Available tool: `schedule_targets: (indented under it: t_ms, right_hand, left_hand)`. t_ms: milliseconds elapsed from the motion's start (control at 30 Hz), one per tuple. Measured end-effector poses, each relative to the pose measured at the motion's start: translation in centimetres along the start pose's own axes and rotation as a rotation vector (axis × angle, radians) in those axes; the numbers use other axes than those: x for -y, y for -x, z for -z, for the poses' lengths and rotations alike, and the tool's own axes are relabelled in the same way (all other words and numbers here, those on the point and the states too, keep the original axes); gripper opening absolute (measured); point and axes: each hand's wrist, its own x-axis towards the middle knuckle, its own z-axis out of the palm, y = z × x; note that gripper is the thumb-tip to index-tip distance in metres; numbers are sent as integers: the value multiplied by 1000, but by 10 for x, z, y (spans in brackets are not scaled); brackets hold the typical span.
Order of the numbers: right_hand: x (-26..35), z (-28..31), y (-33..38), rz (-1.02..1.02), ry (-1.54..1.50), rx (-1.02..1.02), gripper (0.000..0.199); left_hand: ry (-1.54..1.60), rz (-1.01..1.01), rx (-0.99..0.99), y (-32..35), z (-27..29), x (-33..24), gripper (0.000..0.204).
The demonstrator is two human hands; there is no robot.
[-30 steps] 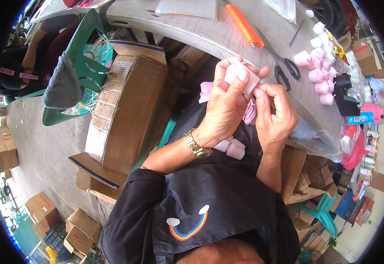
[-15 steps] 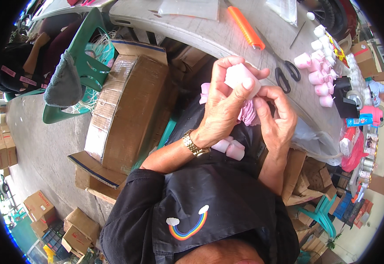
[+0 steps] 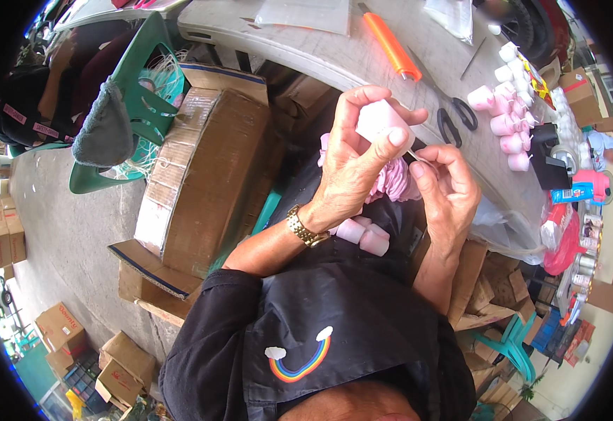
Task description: The person repeatedly picks up small pink cylindrical objects and a pink cloth, then uses a needle and thread to stitch the objects together. The person handles the items one at a time, pulling the thread through each piece and arranging them on the lap.
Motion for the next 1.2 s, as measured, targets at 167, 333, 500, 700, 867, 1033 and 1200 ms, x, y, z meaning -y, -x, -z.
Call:
schedule_targets:
  t_ms: [167, 333, 500, 700, 867, 1033, 1200]
  right_hand:
    - [1, 2, -1, 57, 70, 10, 6]
    - [3, -6, 0, 84, 28, -18, 4]
    - [5, -9, 0, 21, 46, -9, 5]
    - [1, -5, 0, 16, 60, -9, 8]
    - [1, -5, -1, 71, 73, -29, 5]
    - [4, -7, -1, 5, 67, -17, 5]
    - [2, -2, 1, -109, -31, 19, 7]
  left_hand:
    - [40, 31, 28, 3, -2, 2, 50]
    - [87, 9, 29, 5, -6, 6, 50]
    - [65, 7, 14, 4, -5, 5, 51]
    - [38, 0, 26, 4, -3, 5, 52]
    - [41, -23, 16, 4, -5, 8, 52]
    - [36, 9, 31, 4, -6, 8, 53]
    - [51, 11, 32, 2, -3, 3, 53]
